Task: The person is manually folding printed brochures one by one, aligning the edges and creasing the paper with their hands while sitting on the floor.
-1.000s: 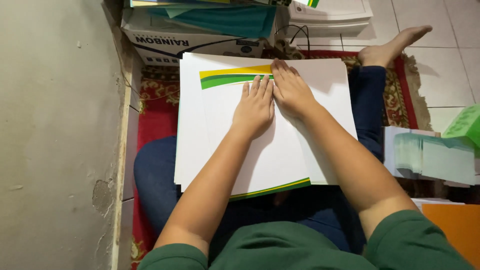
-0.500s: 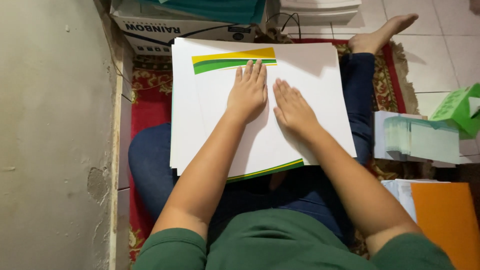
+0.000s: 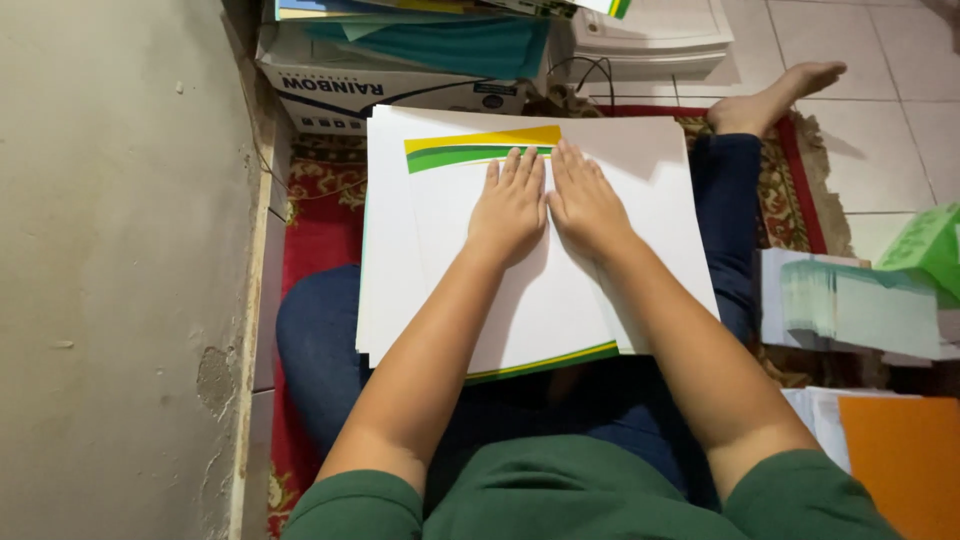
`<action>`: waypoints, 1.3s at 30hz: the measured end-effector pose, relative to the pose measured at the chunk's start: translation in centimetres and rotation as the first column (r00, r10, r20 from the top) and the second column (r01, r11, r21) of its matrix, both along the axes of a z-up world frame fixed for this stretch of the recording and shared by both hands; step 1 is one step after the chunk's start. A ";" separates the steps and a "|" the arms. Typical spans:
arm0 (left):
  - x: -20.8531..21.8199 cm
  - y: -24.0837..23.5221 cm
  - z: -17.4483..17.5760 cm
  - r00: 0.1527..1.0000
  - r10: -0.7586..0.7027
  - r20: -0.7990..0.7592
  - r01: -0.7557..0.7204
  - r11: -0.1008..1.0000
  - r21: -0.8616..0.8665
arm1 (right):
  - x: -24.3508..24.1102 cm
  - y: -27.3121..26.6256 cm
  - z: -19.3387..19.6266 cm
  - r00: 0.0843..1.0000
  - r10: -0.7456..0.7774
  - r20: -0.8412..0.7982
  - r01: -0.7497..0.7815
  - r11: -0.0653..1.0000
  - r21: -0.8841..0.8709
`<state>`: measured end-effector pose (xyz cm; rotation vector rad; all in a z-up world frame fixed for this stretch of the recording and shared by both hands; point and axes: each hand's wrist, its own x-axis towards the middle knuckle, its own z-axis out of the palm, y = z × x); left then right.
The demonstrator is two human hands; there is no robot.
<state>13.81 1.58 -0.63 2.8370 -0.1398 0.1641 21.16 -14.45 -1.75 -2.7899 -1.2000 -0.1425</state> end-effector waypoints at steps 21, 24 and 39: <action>0.3 0.1 0.2 1.000 0.016 -0.021 -0.016 1.000 0.015 | 4.8 1.5 -0.8 0.999 0.018 0.044 -0.018 1.000 -0.018; 0.0 0.0 0.4 1.000 0.014 -0.023 -0.013 1.000 0.014 | 3.1 1.1 -0.5 0.999 -0.014 0.029 0.014 1.000 0.007; -0.7 -0.3 1.6 0.999 0.007 -0.052 -0.006 1.000 0.024 | -7.2 -5.4 -0.4 0.992 -0.078 -0.096 0.068 0.992 -0.104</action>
